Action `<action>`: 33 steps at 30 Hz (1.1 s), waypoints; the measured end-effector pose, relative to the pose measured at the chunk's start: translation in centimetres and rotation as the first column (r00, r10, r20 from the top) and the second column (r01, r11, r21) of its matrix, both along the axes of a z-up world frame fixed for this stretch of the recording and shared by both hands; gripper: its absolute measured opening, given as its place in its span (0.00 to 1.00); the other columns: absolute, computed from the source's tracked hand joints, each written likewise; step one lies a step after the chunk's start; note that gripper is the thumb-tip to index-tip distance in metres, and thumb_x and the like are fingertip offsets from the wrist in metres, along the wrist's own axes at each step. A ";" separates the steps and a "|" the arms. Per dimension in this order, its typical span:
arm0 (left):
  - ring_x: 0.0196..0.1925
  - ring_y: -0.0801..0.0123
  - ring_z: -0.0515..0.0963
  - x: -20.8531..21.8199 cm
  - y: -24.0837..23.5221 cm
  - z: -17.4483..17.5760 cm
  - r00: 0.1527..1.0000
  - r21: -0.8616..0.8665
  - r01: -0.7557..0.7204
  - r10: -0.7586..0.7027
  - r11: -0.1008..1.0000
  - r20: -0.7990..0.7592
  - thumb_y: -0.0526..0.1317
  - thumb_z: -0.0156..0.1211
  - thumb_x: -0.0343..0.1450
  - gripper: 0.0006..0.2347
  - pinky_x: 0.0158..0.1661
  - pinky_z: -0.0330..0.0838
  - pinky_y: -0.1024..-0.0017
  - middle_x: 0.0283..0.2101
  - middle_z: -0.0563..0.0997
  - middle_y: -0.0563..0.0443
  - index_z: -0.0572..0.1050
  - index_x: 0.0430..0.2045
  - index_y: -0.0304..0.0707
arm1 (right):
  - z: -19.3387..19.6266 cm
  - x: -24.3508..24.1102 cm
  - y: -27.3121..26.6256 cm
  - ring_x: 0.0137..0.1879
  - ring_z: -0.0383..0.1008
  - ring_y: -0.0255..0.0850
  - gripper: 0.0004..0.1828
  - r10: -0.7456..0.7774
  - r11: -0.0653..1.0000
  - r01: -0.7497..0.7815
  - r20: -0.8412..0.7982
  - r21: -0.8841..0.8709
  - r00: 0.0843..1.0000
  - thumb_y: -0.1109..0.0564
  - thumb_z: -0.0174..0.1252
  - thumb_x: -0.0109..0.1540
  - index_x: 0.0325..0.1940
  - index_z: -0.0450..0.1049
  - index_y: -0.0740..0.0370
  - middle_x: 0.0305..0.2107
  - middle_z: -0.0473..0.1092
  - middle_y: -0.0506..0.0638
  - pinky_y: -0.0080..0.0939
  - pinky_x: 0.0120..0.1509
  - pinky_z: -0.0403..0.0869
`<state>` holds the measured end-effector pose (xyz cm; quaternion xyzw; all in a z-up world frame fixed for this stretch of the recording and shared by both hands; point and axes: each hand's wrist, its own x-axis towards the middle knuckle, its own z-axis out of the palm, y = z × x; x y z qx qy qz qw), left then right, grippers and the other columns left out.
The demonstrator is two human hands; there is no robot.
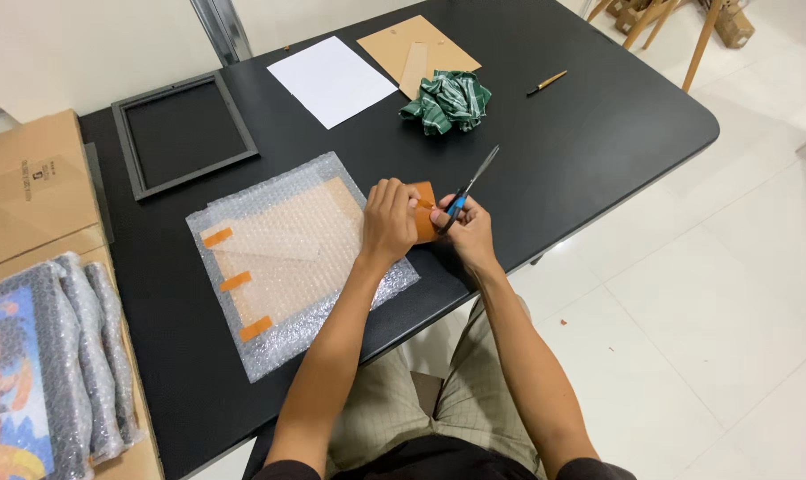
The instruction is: The person secures a sheet of bubble wrap over a flat object using orange packing tape. They repeatedly cut strips of tape with scissors and press them onto the bubble wrap to hold it in place.
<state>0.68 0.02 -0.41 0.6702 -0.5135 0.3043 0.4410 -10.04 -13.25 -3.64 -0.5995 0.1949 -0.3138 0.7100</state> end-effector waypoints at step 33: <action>0.56 0.44 0.75 1.0 2.7 5.3 0.927 0.423 0.282 -0.130 0.861 -0.352 0.38 0.69 0.58 0.21 0.52 0.71 0.49 0.45 0.75 0.44 0.72 0.44 0.41 | 14.1 -7.1 -4.5 0.36 0.80 0.52 0.32 -0.183 0.406 -0.526 -0.631 -0.747 0.754 0.49 0.69 0.51 0.60 0.82 0.58 0.39 0.83 0.52 0.55 0.48 0.78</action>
